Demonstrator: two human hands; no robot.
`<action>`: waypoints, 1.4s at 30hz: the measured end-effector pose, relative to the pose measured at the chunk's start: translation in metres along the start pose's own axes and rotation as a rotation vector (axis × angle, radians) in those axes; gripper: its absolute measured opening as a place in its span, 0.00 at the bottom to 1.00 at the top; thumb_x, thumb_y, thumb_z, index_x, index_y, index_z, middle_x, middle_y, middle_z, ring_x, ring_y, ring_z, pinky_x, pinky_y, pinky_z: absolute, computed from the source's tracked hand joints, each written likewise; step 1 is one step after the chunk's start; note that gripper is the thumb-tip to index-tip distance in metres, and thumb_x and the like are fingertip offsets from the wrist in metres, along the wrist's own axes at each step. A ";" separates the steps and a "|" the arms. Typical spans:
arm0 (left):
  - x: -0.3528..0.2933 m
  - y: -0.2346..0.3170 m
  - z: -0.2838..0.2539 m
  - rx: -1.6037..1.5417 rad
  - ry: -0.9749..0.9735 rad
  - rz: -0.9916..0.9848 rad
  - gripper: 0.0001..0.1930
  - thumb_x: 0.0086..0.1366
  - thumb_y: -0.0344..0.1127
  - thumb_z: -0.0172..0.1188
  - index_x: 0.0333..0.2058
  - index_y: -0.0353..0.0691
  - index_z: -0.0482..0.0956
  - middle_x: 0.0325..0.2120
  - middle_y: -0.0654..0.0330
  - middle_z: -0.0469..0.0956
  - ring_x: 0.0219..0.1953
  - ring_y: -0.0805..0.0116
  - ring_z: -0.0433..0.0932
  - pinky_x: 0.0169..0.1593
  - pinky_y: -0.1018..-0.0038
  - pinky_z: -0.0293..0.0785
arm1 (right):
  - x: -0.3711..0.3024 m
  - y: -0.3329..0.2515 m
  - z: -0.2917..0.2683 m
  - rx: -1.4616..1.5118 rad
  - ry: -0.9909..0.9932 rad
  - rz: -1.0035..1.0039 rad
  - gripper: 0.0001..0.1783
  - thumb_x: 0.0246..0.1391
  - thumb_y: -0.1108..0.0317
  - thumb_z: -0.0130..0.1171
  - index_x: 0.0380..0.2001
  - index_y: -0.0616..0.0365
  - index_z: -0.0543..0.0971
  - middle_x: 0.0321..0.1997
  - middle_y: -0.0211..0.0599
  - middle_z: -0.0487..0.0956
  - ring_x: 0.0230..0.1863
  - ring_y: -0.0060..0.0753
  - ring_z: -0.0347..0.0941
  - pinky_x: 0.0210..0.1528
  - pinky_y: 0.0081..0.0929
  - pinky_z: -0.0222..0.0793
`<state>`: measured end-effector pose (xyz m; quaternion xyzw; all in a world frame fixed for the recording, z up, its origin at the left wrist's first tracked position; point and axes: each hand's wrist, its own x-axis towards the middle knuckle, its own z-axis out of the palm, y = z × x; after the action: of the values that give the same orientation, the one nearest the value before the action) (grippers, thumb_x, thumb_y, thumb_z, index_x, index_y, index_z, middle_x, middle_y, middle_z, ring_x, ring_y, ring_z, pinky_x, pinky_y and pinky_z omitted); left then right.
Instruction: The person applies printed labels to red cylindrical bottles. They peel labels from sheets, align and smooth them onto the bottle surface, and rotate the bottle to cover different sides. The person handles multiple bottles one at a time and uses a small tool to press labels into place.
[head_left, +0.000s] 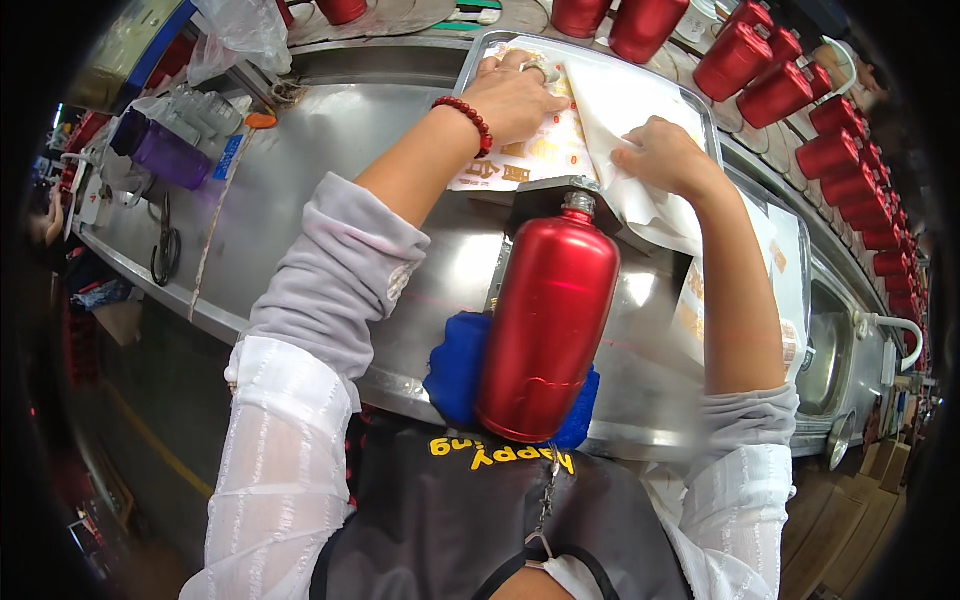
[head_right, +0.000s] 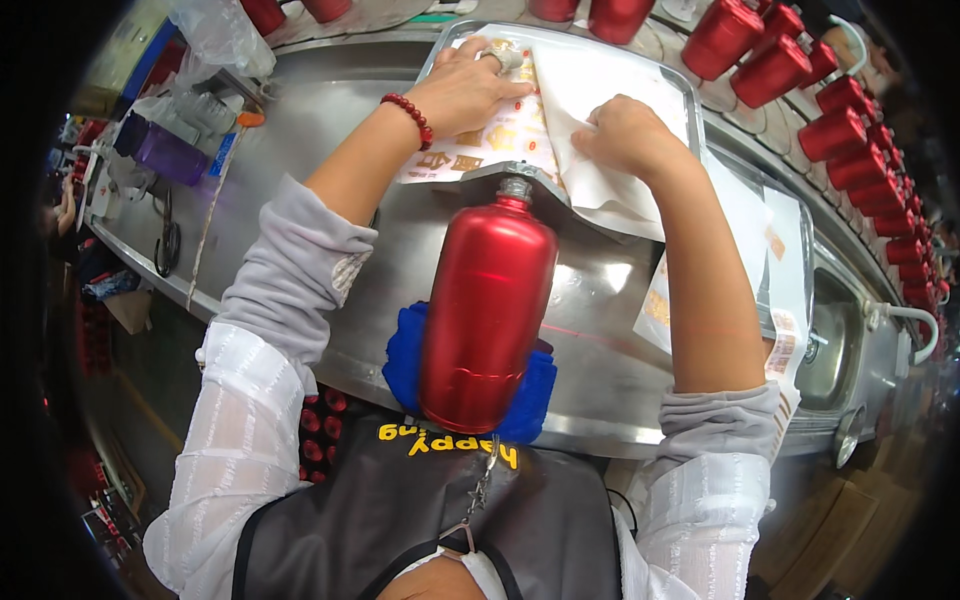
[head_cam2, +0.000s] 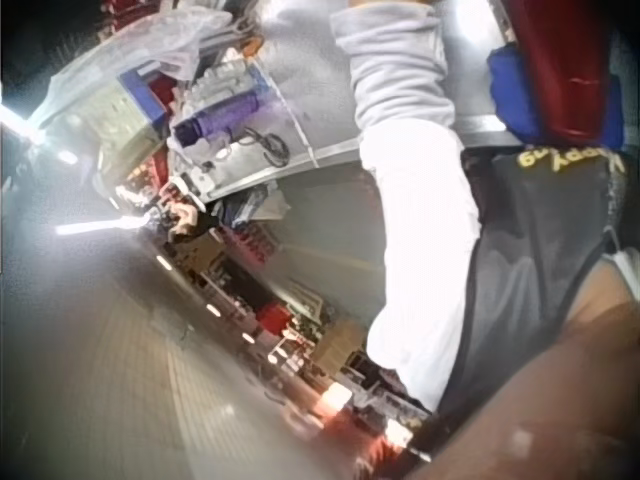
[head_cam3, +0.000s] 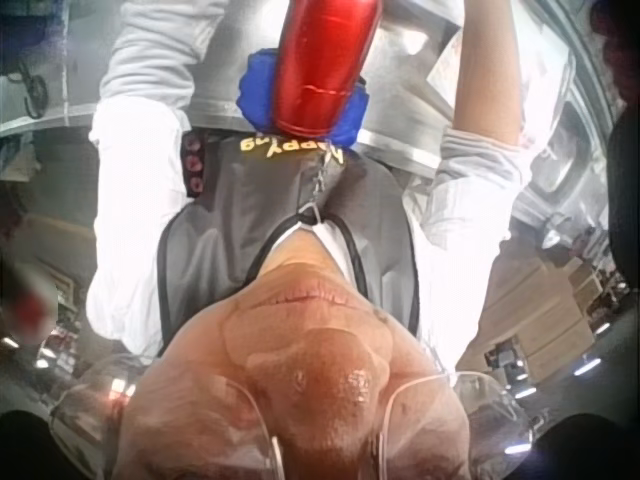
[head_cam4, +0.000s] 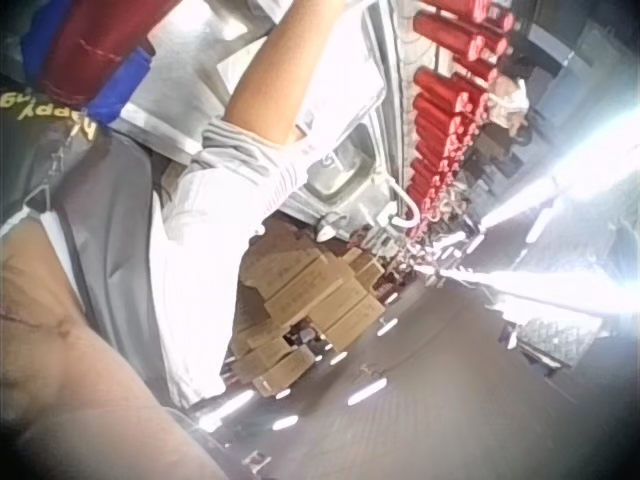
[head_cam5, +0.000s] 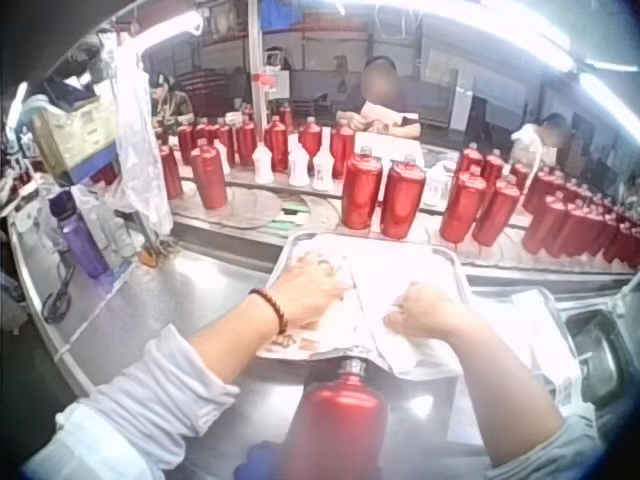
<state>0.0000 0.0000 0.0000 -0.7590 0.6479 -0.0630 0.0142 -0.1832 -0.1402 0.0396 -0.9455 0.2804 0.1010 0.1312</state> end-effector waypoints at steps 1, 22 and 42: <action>-0.001 -0.003 0.006 0.006 0.052 0.005 0.22 0.65 0.37 0.55 0.58 0.66 0.77 0.53 0.55 0.77 0.66 0.49 0.60 0.64 0.50 0.55 | 0.000 -0.001 -0.002 -0.005 -0.002 -0.006 0.26 0.55 0.52 0.61 0.49 0.62 0.83 0.50 0.59 0.80 0.53 0.53 0.77 0.58 0.38 0.70; -0.028 -0.016 0.016 -0.173 0.262 -0.039 0.20 0.65 0.40 0.54 0.56 0.58 0.79 0.49 0.51 0.78 0.62 0.45 0.64 0.63 0.49 0.57 | -0.041 0.073 -0.082 1.058 0.085 -0.168 0.24 0.56 0.65 0.61 0.56 0.60 0.77 0.43 0.33 0.83 0.41 0.24 0.81 0.46 0.22 0.75; -0.185 0.063 -0.010 -1.164 0.468 -0.248 0.22 0.75 0.40 0.49 0.63 0.36 0.70 0.59 0.52 0.73 0.60 0.64 0.69 0.64 0.71 0.59 | -0.296 0.258 -0.014 0.191 1.256 -0.301 0.21 0.60 0.67 0.60 0.55 0.65 0.76 0.51 0.43 0.81 0.48 0.36 0.81 0.48 0.29 0.78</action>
<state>-0.0912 0.1732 -0.0111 -0.6778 0.4695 0.1340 -0.5497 -0.5684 -0.2040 0.0814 -0.8377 0.1761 -0.5155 0.0386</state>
